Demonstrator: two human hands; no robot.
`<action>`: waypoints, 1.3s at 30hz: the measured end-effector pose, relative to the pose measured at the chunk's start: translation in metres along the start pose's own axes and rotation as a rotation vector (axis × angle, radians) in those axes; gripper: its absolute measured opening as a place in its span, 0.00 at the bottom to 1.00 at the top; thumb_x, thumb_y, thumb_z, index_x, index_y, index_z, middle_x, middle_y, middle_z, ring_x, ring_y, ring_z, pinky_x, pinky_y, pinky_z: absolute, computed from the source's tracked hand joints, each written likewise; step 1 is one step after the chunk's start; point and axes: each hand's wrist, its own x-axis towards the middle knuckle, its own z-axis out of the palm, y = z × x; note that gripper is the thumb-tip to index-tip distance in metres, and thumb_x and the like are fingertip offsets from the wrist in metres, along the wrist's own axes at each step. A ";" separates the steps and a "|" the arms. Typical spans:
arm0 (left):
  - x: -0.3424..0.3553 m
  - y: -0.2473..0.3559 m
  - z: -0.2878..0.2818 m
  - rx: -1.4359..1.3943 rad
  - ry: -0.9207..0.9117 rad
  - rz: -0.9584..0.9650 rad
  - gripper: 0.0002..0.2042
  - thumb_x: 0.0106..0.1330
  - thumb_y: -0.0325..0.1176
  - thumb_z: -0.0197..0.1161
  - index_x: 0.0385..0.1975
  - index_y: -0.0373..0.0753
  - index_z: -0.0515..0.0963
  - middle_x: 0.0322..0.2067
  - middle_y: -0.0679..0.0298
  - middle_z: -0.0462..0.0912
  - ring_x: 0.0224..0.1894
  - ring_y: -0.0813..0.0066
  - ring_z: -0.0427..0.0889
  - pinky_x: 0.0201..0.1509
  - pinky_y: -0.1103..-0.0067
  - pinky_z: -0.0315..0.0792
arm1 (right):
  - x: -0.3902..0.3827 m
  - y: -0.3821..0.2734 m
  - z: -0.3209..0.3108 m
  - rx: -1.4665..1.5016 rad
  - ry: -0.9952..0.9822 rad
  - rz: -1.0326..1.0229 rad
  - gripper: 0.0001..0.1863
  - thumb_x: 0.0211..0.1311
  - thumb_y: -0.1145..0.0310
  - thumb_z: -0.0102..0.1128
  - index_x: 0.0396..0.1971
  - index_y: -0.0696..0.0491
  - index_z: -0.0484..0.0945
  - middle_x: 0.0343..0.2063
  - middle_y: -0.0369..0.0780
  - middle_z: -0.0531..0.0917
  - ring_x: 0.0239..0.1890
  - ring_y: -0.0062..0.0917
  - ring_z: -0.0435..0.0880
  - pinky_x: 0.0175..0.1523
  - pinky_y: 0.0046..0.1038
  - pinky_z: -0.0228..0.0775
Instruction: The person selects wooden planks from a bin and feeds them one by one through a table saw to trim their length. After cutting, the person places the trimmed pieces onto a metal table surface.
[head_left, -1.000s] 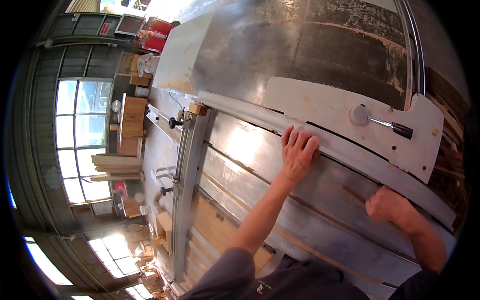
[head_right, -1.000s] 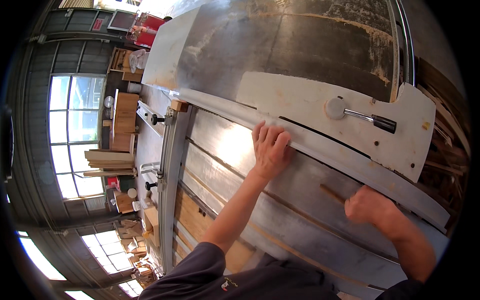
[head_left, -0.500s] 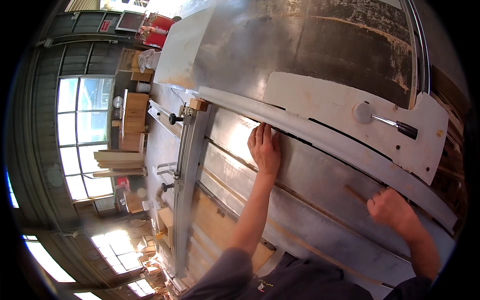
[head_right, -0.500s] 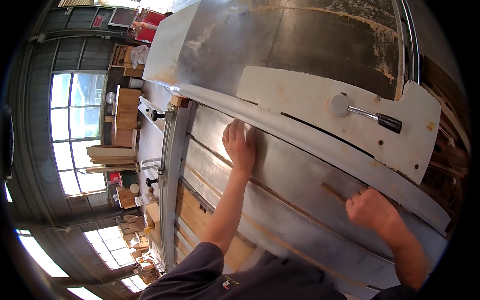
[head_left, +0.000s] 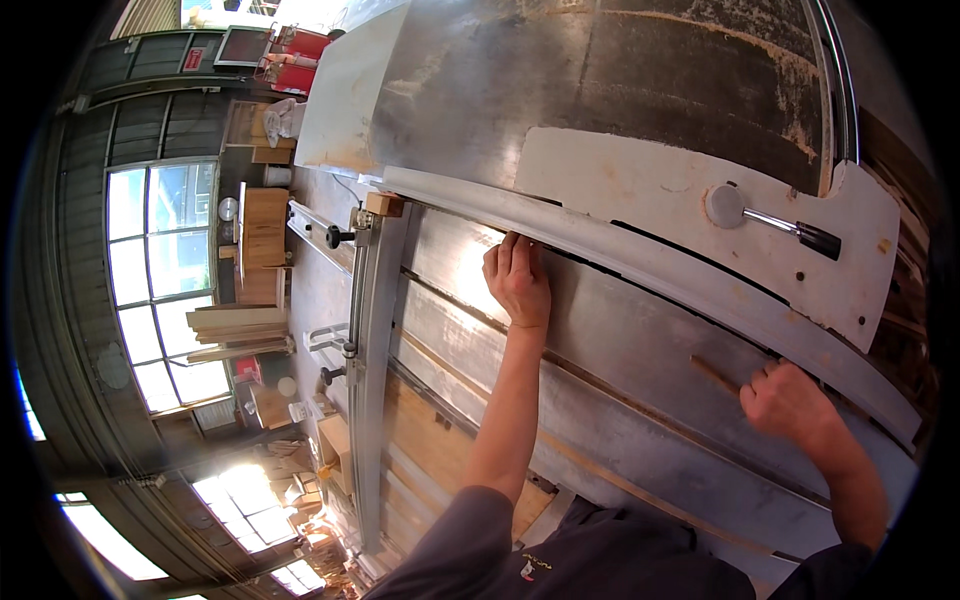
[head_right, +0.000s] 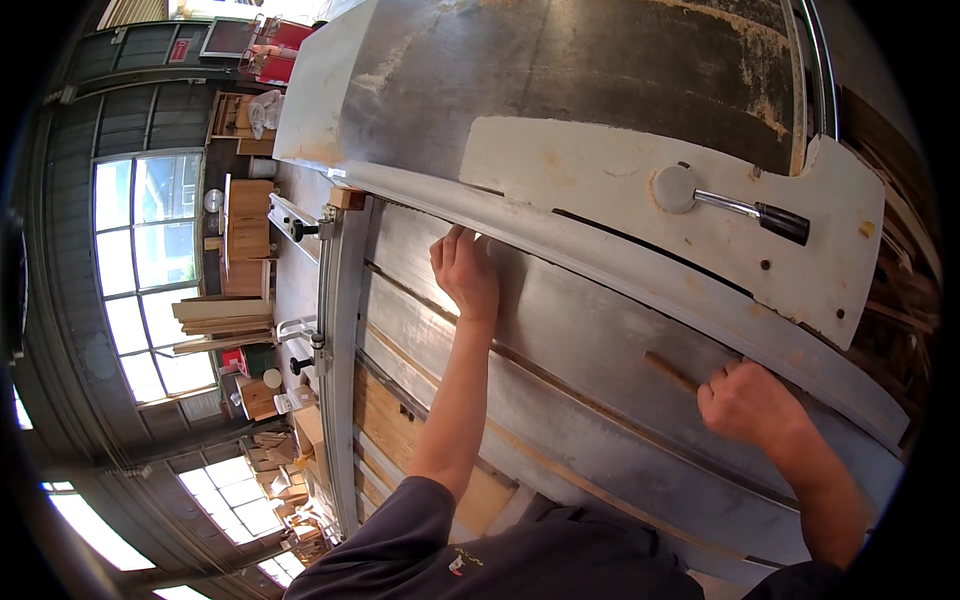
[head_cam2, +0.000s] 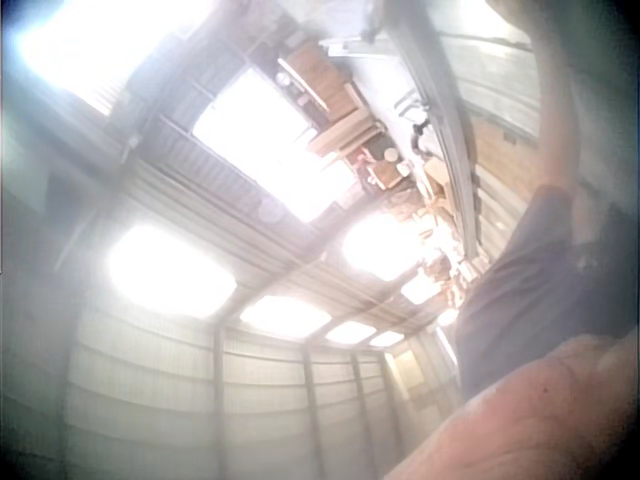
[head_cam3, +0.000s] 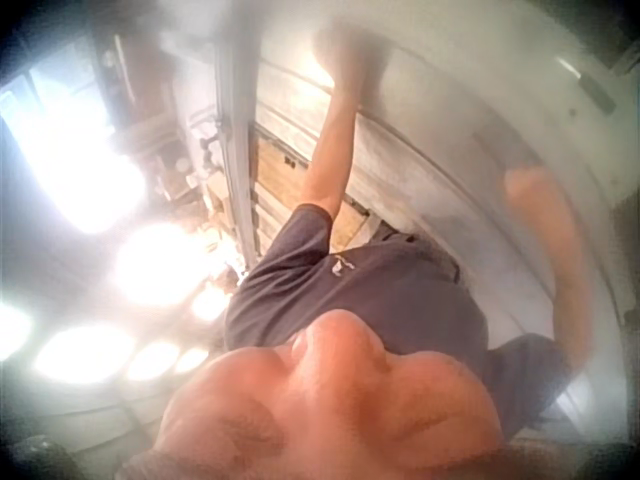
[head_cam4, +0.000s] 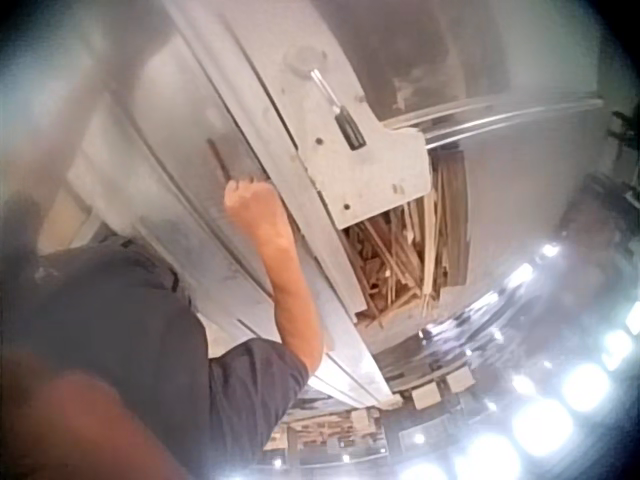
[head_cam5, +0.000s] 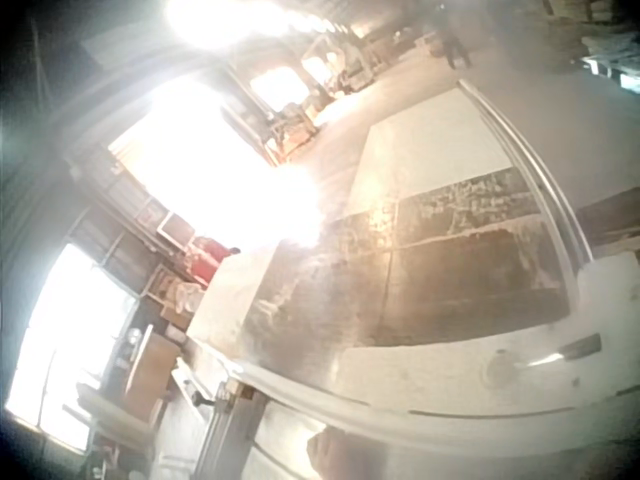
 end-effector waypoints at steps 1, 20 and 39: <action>0.000 0.000 0.000 0.000 0.001 -0.002 0.12 0.54 0.23 0.68 0.40 0.37 0.83 0.43 0.60 0.85 0.44 0.56 0.79 0.50 0.66 0.74 | 0.001 0.000 -0.002 -0.018 -0.001 -0.003 0.09 0.33 0.67 0.62 0.11 0.48 0.69 0.13 0.36 0.75 0.20 0.26 0.77 0.26 0.28 0.68; 0.023 -0.021 -0.049 -0.061 -0.116 0.329 0.08 0.49 0.25 0.65 0.31 0.36 0.79 0.33 0.53 0.78 0.41 0.47 0.76 0.46 0.60 0.70 | 0.003 -0.010 -0.012 0.018 0.173 -0.049 0.06 0.41 0.67 0.59 0.14 0.46 0.71 0.12 0.32 0.73 0.18 0.23 0.76 0.24 0.27 0.69; 0.002 -0.055 -0.056 -1.167 0.174 -1.454 0.16 0.68 0.22 0.59 0.54 0.29 0.72 0.43 0.59 0.80 0.45 0.70 0.81 0.46 0.79 0.79 | 0.014 -0.044 -0.011 0.103 0.085 -0.019 0.08 0.46 0.67 0.60 0.16 0.53 0.73 0.16 0.39 0.78 0.21 0.33 0.82 0.26 0.34 0.72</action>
